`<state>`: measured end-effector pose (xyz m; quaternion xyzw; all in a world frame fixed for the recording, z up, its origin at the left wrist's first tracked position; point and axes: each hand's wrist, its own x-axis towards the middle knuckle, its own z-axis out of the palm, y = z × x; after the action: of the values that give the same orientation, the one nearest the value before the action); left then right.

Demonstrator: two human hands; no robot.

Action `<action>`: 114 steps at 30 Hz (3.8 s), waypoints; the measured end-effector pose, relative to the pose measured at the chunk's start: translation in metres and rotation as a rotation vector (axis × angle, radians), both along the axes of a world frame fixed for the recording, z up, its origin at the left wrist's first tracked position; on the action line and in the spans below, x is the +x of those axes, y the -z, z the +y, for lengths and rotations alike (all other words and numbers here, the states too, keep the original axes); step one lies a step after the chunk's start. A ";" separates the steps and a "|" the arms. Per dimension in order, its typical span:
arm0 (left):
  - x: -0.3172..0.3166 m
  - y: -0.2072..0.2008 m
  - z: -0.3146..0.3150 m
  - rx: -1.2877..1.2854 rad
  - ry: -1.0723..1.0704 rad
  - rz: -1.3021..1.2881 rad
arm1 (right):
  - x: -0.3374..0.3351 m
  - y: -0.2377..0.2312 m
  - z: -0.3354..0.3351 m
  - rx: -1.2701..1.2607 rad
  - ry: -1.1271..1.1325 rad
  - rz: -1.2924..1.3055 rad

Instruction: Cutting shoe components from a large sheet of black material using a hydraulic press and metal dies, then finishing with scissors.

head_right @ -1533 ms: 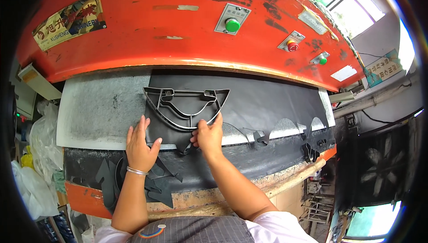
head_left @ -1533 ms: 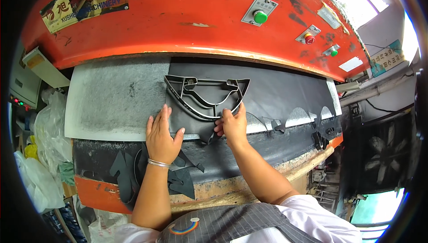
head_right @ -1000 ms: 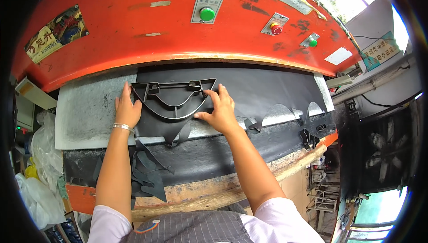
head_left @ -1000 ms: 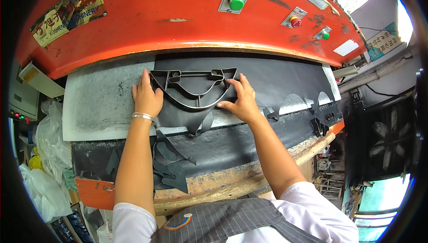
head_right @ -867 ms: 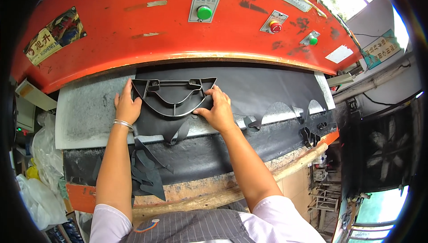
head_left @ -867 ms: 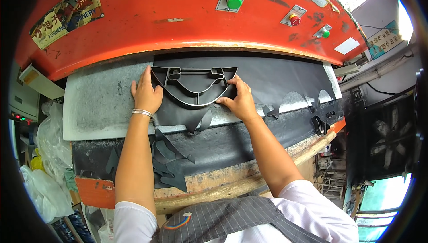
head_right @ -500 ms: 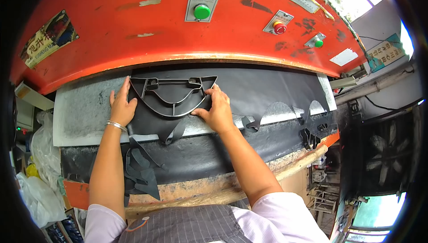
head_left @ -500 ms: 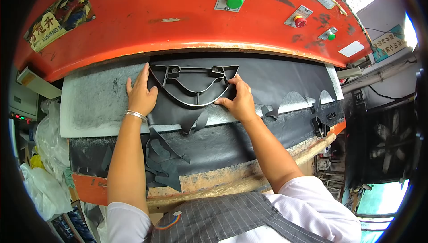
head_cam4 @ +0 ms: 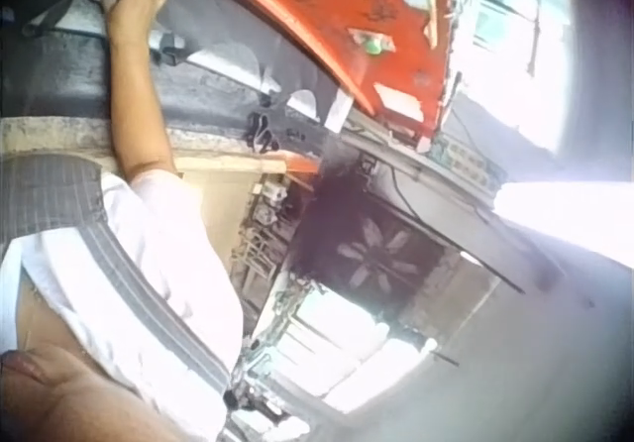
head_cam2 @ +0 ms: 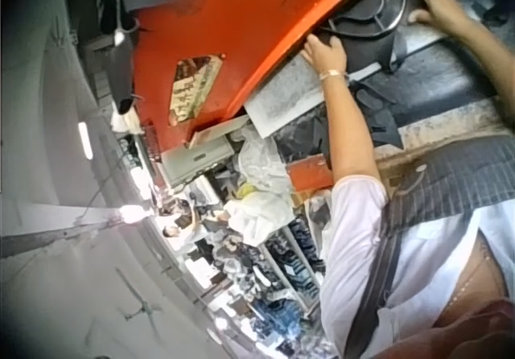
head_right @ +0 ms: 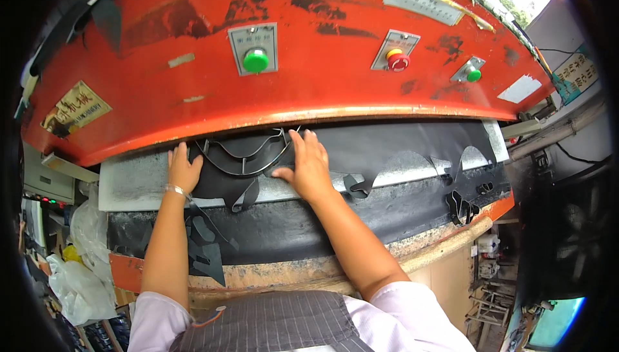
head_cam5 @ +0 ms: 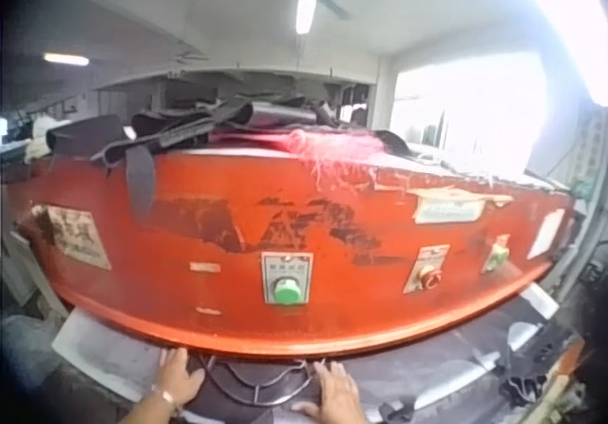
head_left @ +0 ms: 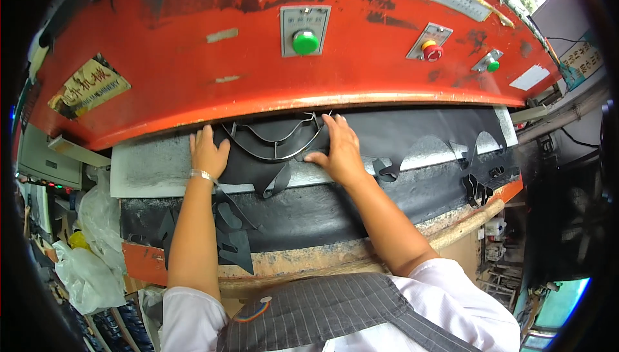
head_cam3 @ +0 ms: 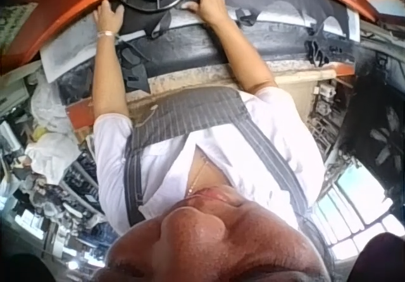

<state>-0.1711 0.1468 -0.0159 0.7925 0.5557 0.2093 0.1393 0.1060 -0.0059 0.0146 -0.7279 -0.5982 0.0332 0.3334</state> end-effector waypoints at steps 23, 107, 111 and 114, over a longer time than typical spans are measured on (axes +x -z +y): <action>0.042 -0.082 -0.251 -0.161 0.294 -0.117 | -0.015 -0.057 -0.076 -0.232 -0.617 0.269; 0.037 -0.062 -0.249 0.068 0.185 -0.102 | -0.038 -0.059 -0.158 -0.221 -0.579 -0.262; 0.021 -0.057 -0.267 -0.097 0.291 -0.078 | -0.039 -0.052 -0.177 -0.246 -0.627 -0.259; -0.009 -0.059 -0.269 -0.256 0.323 -0.126 | -0.036 -0.071 -0.181 -0.583 -0.870 -0.149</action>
<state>-0.1806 -0.1220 0.0430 0.8324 0.4339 0.1611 0.3047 0.0704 -0.1864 0.0853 -0.4754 -0.8329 0.2819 0.0291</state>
